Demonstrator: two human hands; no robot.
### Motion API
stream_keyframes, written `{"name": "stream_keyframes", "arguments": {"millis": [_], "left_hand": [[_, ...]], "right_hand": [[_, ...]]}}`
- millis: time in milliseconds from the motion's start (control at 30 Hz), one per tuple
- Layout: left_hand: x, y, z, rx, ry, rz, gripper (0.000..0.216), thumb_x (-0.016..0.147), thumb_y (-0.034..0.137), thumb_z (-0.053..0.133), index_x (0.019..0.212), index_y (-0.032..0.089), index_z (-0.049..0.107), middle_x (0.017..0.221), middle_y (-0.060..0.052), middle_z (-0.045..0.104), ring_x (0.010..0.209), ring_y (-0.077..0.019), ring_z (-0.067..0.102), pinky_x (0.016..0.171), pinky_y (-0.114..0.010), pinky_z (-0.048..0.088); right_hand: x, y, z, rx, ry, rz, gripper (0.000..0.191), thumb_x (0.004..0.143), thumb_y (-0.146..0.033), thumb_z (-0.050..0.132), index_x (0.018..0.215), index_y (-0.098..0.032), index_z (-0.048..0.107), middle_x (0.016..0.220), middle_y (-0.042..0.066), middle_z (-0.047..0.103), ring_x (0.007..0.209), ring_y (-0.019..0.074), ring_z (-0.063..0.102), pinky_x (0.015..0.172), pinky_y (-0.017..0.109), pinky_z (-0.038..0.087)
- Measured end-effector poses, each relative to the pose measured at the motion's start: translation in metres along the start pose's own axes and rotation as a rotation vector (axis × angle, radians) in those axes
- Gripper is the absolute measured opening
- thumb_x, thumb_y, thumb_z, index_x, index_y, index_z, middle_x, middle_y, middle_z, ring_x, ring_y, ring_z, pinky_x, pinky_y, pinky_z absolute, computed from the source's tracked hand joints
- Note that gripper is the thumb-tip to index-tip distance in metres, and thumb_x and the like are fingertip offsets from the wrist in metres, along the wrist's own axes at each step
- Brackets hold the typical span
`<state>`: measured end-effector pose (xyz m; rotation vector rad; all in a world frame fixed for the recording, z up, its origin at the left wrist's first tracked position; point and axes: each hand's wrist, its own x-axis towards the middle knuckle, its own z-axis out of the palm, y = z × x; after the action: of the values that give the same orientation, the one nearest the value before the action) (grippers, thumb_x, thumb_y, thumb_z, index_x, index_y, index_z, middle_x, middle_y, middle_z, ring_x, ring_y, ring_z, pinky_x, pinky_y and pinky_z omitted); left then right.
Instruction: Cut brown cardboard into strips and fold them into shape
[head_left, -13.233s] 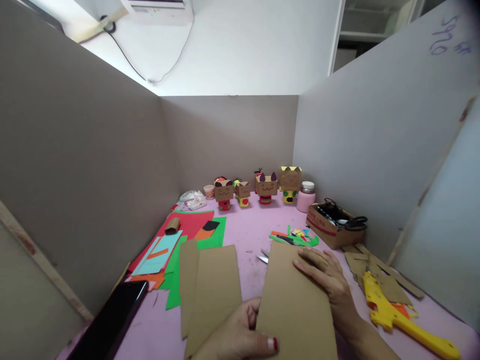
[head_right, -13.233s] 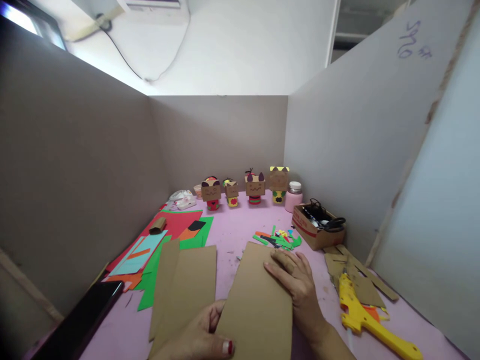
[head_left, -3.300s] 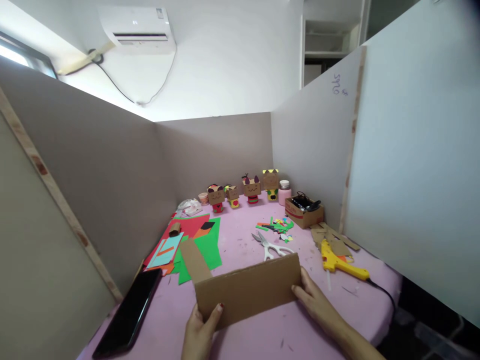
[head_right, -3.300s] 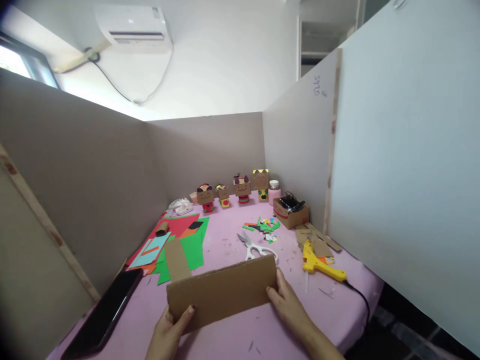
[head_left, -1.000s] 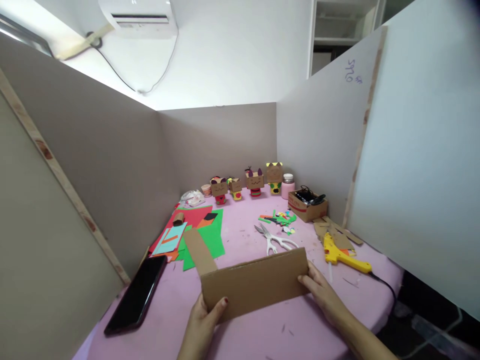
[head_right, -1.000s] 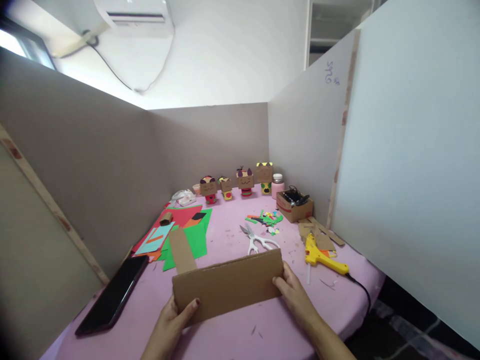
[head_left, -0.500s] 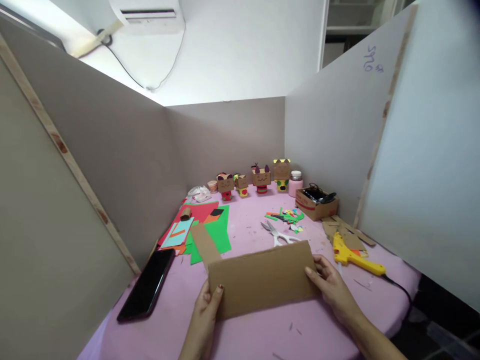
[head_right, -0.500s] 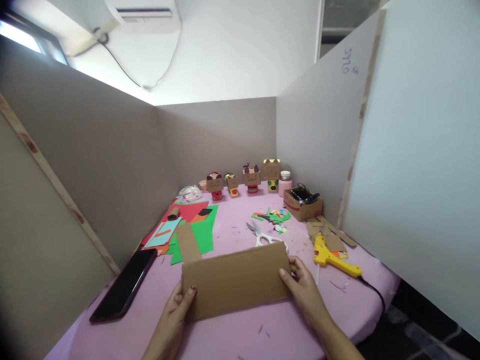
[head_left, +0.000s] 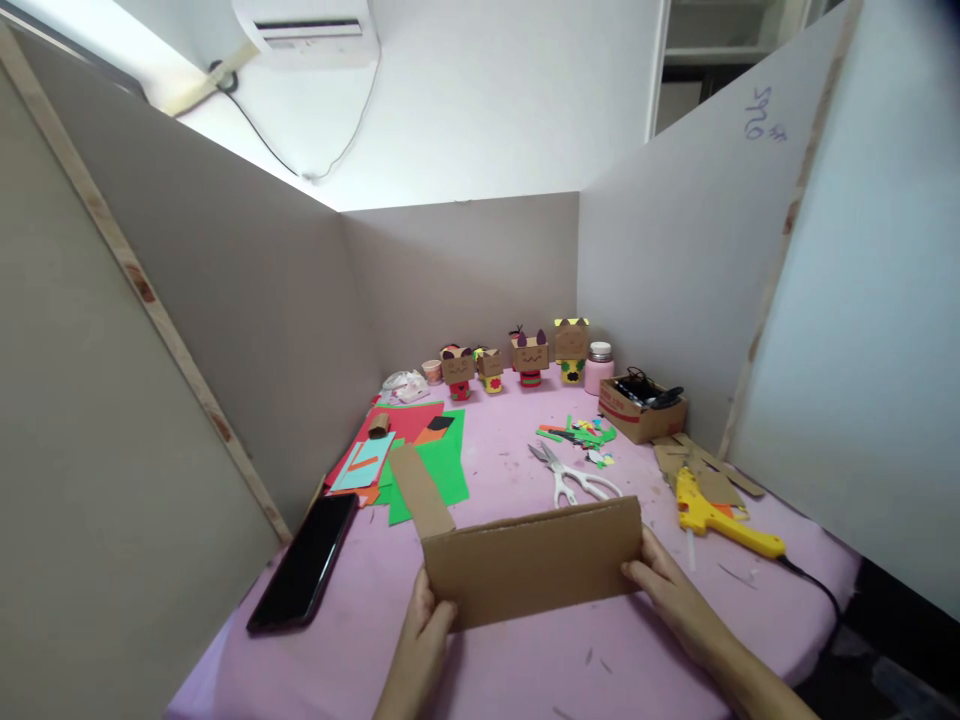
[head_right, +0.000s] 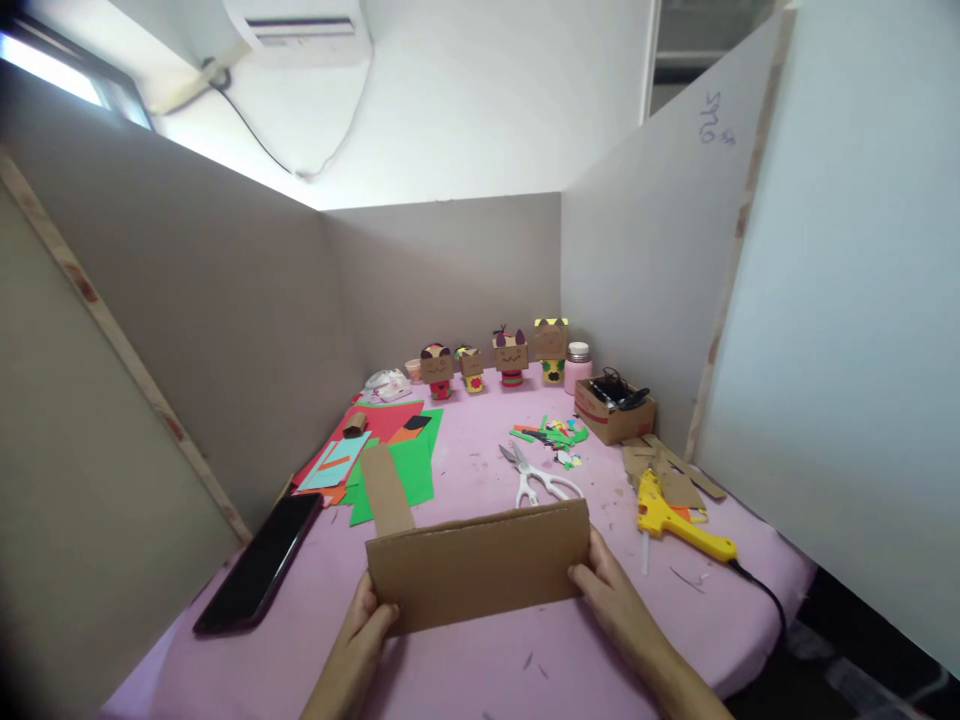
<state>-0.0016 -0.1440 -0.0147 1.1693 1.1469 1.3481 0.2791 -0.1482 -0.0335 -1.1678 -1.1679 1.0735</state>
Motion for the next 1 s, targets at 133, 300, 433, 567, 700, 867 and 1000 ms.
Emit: {"name": "stream_keyframes", "arguments": {"millis": [133, 300, 433, 567, 700, 867, 1000], "left_hand": [[-0.001, 0.003, 0.001, -0.091, -0.057, -0.028, 0.057, 0.067, 0.019, 0.059, 0.124, 0.018, 0.049, 0.127, -0.009, 0.056, 0.123, -0.0256, 0.042, 0.102, -0.036, 0.031], [-0.004, 0.011, 0.005, -0.284, -0.103, -0.141, 0.049, 0.073, 0.037, 0.061, 0.119, 0.021, 0.054, 0.117, -0.011, 0.063, 0.111, -0.0279, 0.054, 0.095, -0.041, 0.040], [-0.001, 0.005, 0.000, -0.279, 0.026, -0.194, 0.048, 0.075, 0.042, 0.059, 0.118, 0.022, 0.055, 0.121, -0.009, 0.062, 0.116, -0.0270, 0.050, 0.099, -0.042, 0.036], [0.010, -0.006, -0.009, -0.250, 0.147, -0.236, 0.041, 0.071, 0.044, 0.062, 0.105, 0.021, 0.064, 0.120, -0.007, 0.062, 0.120, -0.0273, 0.046, 0.101, -0.041, 0.034], [0.021, -0.008, -0.011, -0.336, 0.213, -0.293, 0.032, 0.067, 0.037, 0.065, 0.093, 0.018, 0.067, 0.110, -0.008, 0.068, 0.113, -0.0268, 0.053, 0.094, -0.039, 0.042], [0.042, 0.002, -0.017, -0.300, 0.297, -0.210, 0.030, 0.070, 0.035, 0.061, 0.093, 0.017, 0.062, 0.105, -0.010, 0.069, 0.109, -0.0272, 0.056, 0.089, -0.038, 0.046], [0.069, 0.019, -0.030, -0.075, 0.475, -0.033, 0.051, 0.076, 0.041, 0.054, 0.120, 0.015, 0.047, 0.139, -0.013, 0.041, 0.128, -0.0280, 0.036, 0.105, -0.040, 0.029]], "right_hand": [[-0.001, 0.001, 0.004, 0.033, -0.036, 0.007, 0.057, 0.076, -0.024, 0.052, 0.129, -0.023, 0.032, 0.137, 0.008, 0.044, 0.129, 0.0230, 0.032, 0.107, 0.039, 0.026], [0.001, -0.002, 0.007, 0.055, 0.073, 0.081, 0.043, 0.077, -0.046, 0.056, 0.111, -0.024, 0.041, 0.126, 0.013, 0.053, 0.116, 0.0305, 0.048, 0.092, 0.043, 0.044], [0.002, -0.001, 0.003, 0.130, 0.093, 0.121, 0.044, 0.075, -0.047, 0.058, 0.110, -0.026, 0.043, 0.111, 0.008, 0.065, 0.097, 0.0283, 0.062, 0.078, 0.038, 0.051], [0.005, 0.004, 0.000, 0.230, 0.112, 0.202, 0.054, 0.073, -0.047, 0.061, 0.119, -0.027, 0.041, 0.104, 0.004, 0.070, 0.094, 0.0263, 0.063, 0.072, 0.035, 0.052], [0.019, 0.012, -0.003, 0.256, 0.164, 0.214, 0.049, 0.071, -0.049, 0.063, 0.112, -0.026, 0.049, 0.097, 0.001, 0.071, 0.091, 0.0244, 0.062, 0.071, 0.032, 0.050], [0.042, 0.005, -0.004, 0.245, 0.388, 0.098, 0.035, 0.061, -0.048, 0.071, 0.085, -0.025, 0.062, 0.081, -0.003, 0.071, 0.083, 0.0204, 0.059, 0.065, 0.024, 0.046], [0.061, -0.012, -0.002, 0.413, 0.403, 0.053, 0.032, 0.057, -0.045, 0.075, 0.078, -0.025, 0.062, 0.065, -0.004, 0.069, 0.066, 0.0192, 0.061, 0.054, 0.025, 0.046]]}}
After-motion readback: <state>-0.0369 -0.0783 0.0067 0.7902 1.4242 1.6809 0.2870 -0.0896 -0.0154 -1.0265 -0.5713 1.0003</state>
